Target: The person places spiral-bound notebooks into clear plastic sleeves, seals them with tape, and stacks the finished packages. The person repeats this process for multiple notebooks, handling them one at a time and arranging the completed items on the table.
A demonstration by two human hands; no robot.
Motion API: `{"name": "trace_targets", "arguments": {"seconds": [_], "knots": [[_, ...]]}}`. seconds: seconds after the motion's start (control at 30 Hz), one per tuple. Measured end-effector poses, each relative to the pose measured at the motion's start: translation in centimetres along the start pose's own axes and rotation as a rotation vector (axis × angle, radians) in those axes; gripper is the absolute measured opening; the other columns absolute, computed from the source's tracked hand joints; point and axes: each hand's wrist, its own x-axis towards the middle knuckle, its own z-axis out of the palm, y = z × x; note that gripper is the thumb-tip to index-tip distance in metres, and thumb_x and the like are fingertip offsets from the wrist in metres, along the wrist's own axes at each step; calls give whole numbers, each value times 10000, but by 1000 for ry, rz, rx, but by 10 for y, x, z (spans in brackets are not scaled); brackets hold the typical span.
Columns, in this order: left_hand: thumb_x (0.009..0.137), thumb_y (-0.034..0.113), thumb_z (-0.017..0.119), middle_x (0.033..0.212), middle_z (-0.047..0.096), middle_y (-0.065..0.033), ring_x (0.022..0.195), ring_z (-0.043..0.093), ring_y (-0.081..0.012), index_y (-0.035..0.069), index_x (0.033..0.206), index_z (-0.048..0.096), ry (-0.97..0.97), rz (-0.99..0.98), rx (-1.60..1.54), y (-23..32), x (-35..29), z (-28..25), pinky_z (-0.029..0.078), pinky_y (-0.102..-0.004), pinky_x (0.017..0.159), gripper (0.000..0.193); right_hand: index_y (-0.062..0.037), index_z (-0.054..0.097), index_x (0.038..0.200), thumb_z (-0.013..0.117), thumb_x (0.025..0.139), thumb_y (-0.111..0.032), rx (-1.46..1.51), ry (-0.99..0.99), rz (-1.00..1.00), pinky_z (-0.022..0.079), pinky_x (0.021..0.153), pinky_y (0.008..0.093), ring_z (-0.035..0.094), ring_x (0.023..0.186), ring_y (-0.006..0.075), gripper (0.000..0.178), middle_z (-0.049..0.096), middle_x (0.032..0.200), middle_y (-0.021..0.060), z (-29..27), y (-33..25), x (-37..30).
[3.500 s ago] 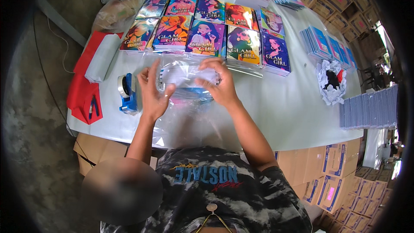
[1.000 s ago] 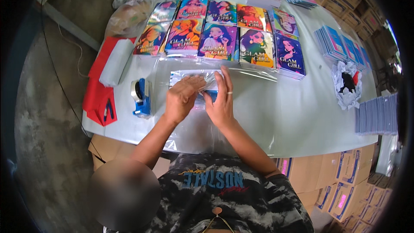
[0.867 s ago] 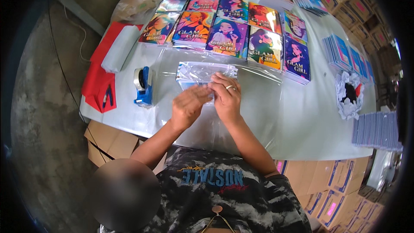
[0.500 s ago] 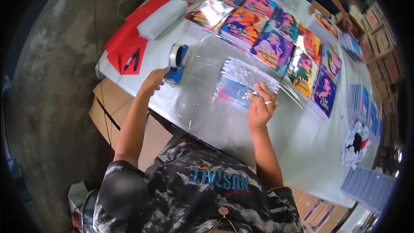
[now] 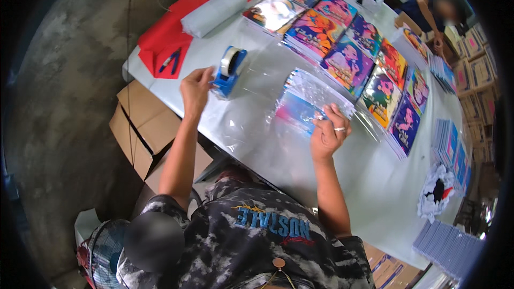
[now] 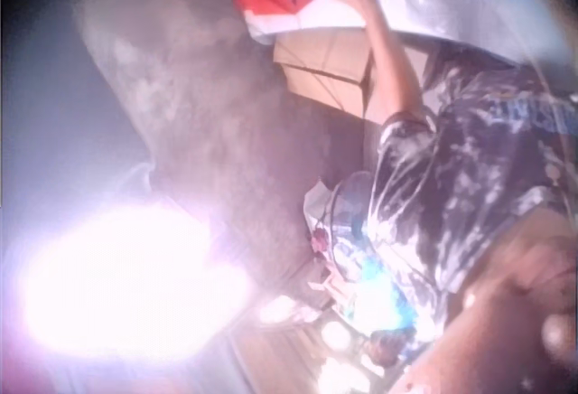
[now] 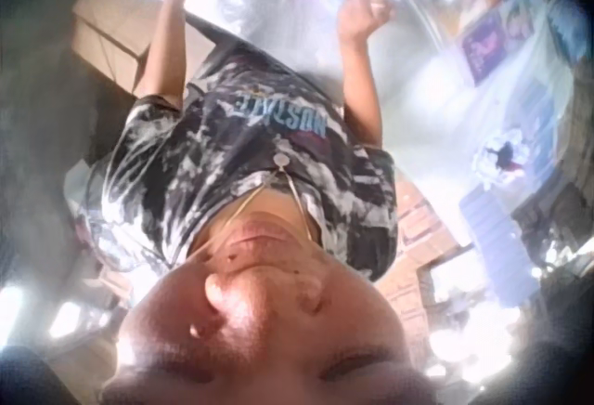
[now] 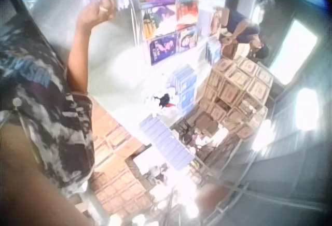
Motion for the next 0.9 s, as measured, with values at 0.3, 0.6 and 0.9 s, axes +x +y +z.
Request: {"name": "trace_targets", "arguments": {"seconds": [0.3,0.6,0.9], "knots": [[832,348,675,508,536,-21,410,448,-72,61,596,594,-760,-434,-370,70,-139,107,309,-214,374,380,-114,429,1265,602,696,2,-24,-127,36,336,887,369,562,1026,237,605,585,1151,50,-11,-2,3],[771,195,711,635,634,-125,594,618,-228,47,711,642,-574,-32,402,-43,-119,118,477,-326,580,174,-42,363,1336,722,617,-188,-268,-665,148,306,956,440,462,1112,374,817,492,1192,222,-25,-38,78],[842,158,631,828,616,-88,715,568,-145,-5,961,601,-644,227,156,-44,-69,71,461,-279,664,204,-1,530,1131,822,544,-132,169,-305,796,420,860,345,552,994,234,669,595,1013,123,-142,-12,59]]}}
